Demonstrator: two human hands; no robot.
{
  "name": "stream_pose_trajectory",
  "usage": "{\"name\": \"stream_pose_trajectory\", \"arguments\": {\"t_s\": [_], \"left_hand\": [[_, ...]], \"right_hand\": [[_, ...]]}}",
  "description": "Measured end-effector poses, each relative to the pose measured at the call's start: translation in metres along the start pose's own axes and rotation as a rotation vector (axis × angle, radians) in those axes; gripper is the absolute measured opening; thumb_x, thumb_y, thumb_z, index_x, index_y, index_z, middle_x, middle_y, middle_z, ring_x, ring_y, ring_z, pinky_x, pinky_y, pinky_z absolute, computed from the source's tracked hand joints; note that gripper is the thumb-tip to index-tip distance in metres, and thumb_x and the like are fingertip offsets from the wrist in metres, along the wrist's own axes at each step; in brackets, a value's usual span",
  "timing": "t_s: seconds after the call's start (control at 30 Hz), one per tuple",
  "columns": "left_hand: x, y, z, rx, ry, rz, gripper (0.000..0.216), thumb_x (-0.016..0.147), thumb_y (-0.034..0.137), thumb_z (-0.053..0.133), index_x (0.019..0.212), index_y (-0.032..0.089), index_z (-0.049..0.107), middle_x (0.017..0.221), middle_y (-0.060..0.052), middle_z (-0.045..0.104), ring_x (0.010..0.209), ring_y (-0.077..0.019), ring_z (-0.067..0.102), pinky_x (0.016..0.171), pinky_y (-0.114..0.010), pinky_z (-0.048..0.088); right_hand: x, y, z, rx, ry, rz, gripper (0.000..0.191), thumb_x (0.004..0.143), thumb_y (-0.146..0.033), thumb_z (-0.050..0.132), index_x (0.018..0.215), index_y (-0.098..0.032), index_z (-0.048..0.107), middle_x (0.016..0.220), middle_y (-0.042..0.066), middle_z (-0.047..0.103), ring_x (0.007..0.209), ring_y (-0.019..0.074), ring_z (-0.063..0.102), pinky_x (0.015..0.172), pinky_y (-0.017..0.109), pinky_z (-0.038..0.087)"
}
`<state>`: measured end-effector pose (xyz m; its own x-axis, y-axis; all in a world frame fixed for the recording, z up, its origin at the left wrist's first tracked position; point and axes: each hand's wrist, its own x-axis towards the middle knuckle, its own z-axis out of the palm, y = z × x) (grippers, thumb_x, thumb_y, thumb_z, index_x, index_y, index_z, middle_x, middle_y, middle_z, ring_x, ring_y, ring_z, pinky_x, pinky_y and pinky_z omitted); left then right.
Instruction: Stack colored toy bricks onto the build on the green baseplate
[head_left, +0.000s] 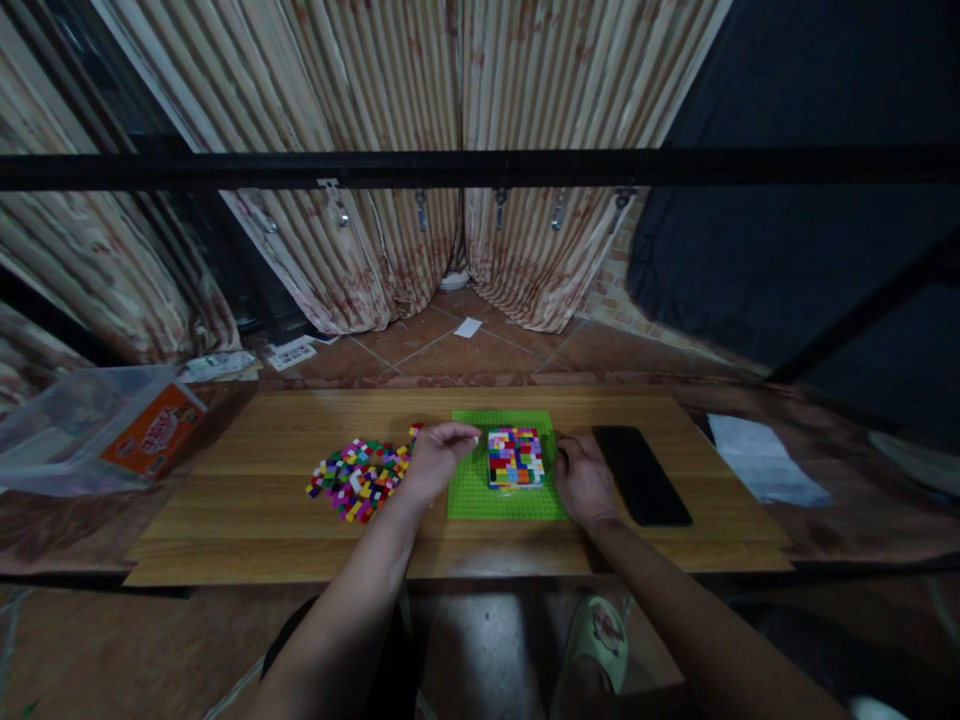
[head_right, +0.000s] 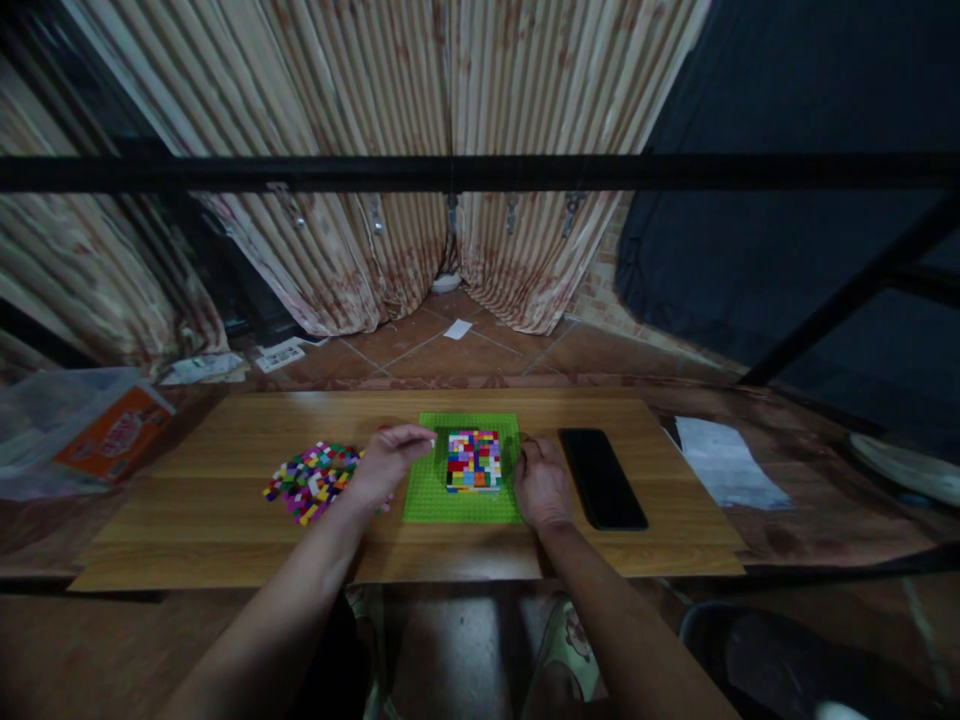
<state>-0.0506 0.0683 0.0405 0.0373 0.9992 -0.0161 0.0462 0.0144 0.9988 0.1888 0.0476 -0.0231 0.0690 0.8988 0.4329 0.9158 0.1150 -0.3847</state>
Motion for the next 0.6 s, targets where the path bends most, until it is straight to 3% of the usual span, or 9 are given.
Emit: {"name": "stream_pose_trajectory", "arguments": {"t_s": [0.2, 0.4, 0.6], "left_hand": [[0.001, -0.013, 0.018, 0.044, -0.02, 0.091, 0.007, 0.071, 0.016, 0.068, 0.075, 0.018, 0.074, 0.076, -0.002, 0.073, 0.072, -0.0149, 0.065, 0.075, -0.027, 0.052], [-0.001, -0.018, 0.026, 0.323, 0.0, 0.293, 0.013, 0.079, 0.011, 0.06, 0.078, 0.018, 0.072, 0.082, -0.002, 0.071, 0.078, -0.0136, 0.066, 0.077, -0.026, 0.052], [-0.002, -0.02, 0.032, 0.502, 0.012, 0.392, 0.016, 0.081, 0.008, 0.058, 0.08, 0.018, 0.07, 0.084, -0.002, 0.069, 0.08, -0.0134, 0.065, 0.078, -0.026, 0.051]], "right_hand": [[0.0, -0.001, 0.0, 0.012, 0.002, 0.003, 0.024, 0.086, -0.016, 0.042, 0.095, -0.017, 0.065, 0.106, 0.012, 0.062, 0.1, 0.0224, 0.058, 0.092, 0.035, 0.047], [0.0, 0.0, 0.001, 0.018, 0.008, 0.006, 0.025, 0.087, -0.017, 0.042, 0.096, -0.016, 0.065, 0.109, 0.012, 0.062, 0.103, 0.0228, 0.058, 0.094, 0.035, 0.046], [0.001, 0.001, 0.001, 0.001, -0.017, 0.007, 0.024, 0.087, -0.017, 0.042, 0.097, -0.015, 0.064, 0.105, 0.012, 0.063, 0.1, 0.0234, 0.059, 0.093, 0.035, 0.047]]}}
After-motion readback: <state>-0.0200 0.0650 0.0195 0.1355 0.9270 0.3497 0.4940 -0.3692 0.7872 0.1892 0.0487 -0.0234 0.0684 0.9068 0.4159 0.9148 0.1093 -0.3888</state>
